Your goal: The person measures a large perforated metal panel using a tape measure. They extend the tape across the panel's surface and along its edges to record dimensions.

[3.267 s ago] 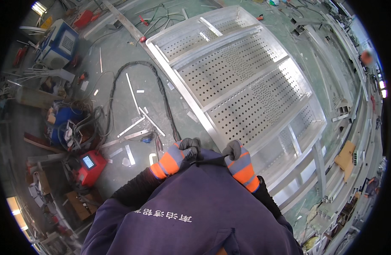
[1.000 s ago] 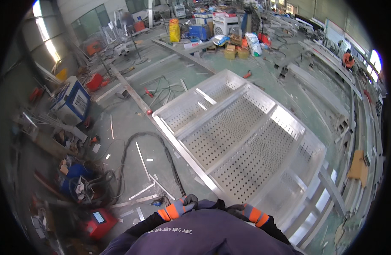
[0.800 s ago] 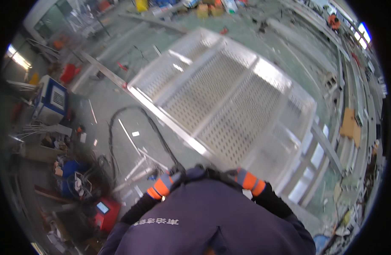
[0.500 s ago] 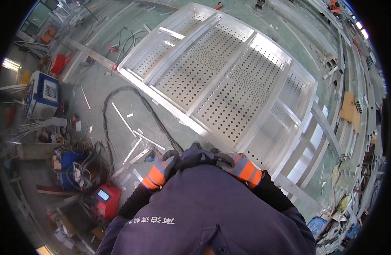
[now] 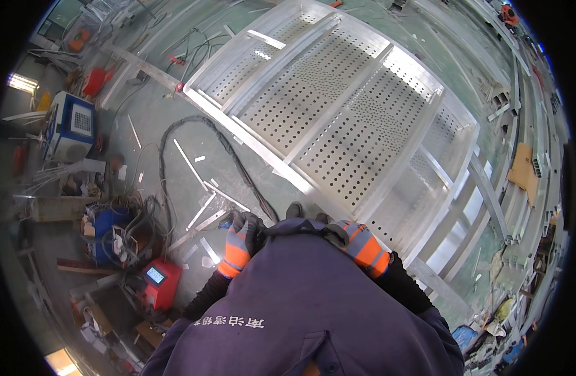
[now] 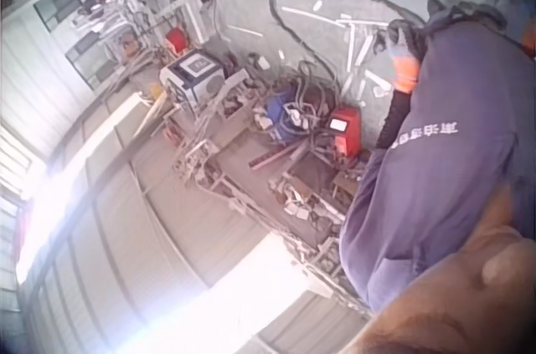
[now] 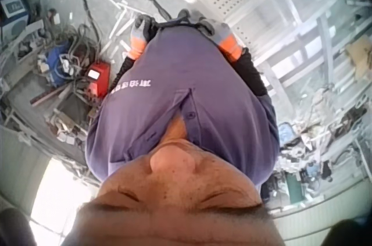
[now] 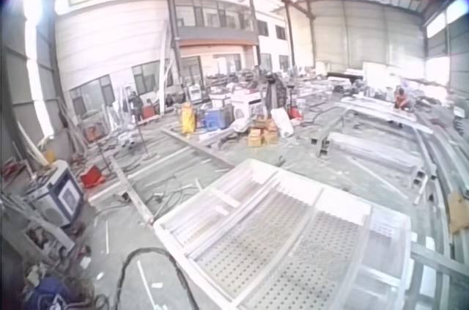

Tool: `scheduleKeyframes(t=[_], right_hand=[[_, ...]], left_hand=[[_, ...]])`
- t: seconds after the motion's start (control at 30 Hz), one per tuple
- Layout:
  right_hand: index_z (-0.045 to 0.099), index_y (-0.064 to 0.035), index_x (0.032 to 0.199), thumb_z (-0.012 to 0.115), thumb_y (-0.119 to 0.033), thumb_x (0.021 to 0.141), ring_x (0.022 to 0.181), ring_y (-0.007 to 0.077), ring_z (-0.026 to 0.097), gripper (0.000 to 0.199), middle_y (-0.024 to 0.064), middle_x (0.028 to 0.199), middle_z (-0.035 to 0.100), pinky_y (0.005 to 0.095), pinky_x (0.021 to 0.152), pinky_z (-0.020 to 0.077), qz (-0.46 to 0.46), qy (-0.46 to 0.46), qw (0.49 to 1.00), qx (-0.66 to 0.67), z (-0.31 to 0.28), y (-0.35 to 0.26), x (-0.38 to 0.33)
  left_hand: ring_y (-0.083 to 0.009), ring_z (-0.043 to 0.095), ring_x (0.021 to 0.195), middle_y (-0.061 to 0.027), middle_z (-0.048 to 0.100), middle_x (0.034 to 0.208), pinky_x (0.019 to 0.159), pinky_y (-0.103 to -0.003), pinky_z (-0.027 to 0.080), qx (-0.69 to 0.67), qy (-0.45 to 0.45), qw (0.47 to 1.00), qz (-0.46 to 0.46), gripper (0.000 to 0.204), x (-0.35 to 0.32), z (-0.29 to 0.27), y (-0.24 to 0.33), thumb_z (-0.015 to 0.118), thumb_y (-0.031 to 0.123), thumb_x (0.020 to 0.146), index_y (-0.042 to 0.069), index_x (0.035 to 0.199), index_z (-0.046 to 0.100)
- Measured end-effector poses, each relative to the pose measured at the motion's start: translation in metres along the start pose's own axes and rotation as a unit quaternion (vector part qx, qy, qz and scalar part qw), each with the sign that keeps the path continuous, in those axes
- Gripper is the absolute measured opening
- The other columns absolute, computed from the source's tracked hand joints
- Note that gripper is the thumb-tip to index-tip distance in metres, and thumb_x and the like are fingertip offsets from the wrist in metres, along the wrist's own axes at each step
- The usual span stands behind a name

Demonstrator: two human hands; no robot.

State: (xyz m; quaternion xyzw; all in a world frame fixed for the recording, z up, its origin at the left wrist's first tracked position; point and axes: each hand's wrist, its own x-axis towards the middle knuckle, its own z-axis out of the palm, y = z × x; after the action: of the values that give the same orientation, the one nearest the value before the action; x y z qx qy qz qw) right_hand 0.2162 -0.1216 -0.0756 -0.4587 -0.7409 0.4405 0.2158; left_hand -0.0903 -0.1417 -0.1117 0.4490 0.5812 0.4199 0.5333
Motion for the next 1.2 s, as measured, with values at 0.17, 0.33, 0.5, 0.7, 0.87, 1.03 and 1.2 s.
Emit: scheduleKeyframes(t=[0.17,0.33,0.5,0.7,0.87,1.03,1.2], right_hand=[[0.063,-0.0083,0.114,0.065,-0.026,0.085,0.093,0.036,0.064,0.034,0.0166,0.104,0.066,0.041,0.082,0.0509,0.008,0.017,1.0,0.007,0.004,0.005,-0.004],[0.064,-0.0067,0.112,0.063,-0.021,0.088,0.092,0.0334,0.064,0.028,0.0153,0.102,0.067,0.0388,0.082,0.0509,-0.004,0.037,0.999,-0.011,0.004,0.0,-0.006],[0.066,-0.0047,0.109,0.062,-0.016,0.091,0.09,0.03,0.064,0.022,0.0136,0.098,0.067,0.0368,0.08,0.0505,-0.017,0.011,1.0,-0.006,0.0,-0.005,-0.002],[0.067,-0.0011,0.109,0.058,-0.017,0.094,0.096,0.0239,0.064,0.023,0.0118,0.103,0.067,0.0336,0.086,0.0498,0.104,-0.036,0.931,0.349,-0.012,0.021,0.012],[0.068,0.0014,0.105,0.051,-0.056,0.096,0.088,0.0304,0.066,0.061,0.0179,0.094,0.07,0.037,0.084,0.0507,0.063,-0.168,0.969,0.172,0.026,-0.016,0.11],[0.068,-0.0008,0.103,0.044,-0.07,0.091,0.081,0.0348,0.063,0.075,0.02,0.088,0.068,0.0395,0.077,0.0495,-0.061,-0.314,0.945,0.074,0.068,-0.017,0.148],[0.07,-0.0009,0.099,0.057,-0.07,0.084,0.075,0.0283,0.063,0.072,0.015,0.082,0.068,0.0385,0.072,0.0497,0.045,-0.34,0.936,0.078,0.059,-0.018,0.145]], left_hand=[[-0.0143,0.053,0.071,-0.0039,0.056,0.078,0.065,-0.029,0.044,-0.167,0.073,0.982,-0.051,0.015,0.002,0.005,0.002,0.049,0.009,0.1,0.002,0.088,0.054],[-0.016,0.055,0.071,-0.0057,0.058,0.079,0.065,-0.029,0.044,-0.017,0.091,0.996,0.015,0.018,0.003,0.001,-0.002,0.048,0.008,0.099,0.002,0.084,0.056],[-0.0198,0.058,0.073,-0.0084,0.059,0.08,0.066,-0.029,0.045,0.375,0.071,0.887,0.261,0.018,0.011,-0.006,0.008,0.047,0.007,0.099,0.001,0.087,0.058],[-0.0128,0.058,0.072,-0.0043,0.061,0.076,0.067,-0.027,0.046,-0.131,0.112,0.985,-0.011,0.019,0.006,0.007,0.013,0.05,0.013,0.101,0.001,0.09,0.06],[-0.0124,0.058,0.076,-0.0042,0.061,0.082,0.071,-0.026,0.047,-0.052,0.069,0.996,0.013,0.014,0.01,0.015,0.022,0.055,0.014,0.098,0.001,0.095,0.06],[-0.0187,0.059,0.086,-0.0058,0.06,0.095,0.077,-0.028,0.047,0.113,0.053,0.986,0.112,0.013,0.009,0.003,0.001,0.062,0.01,0.089,0.003,0.101,0.061],[-0.0163,0.058,0.083,-0.0039,0.061,0.091,0.075,-0.029,0.046,0.043,0.085,0.994,0.062,0.009,0.002,0.005,0.007,0.06,0.008,0.092,0.003,0.099,0.061]])
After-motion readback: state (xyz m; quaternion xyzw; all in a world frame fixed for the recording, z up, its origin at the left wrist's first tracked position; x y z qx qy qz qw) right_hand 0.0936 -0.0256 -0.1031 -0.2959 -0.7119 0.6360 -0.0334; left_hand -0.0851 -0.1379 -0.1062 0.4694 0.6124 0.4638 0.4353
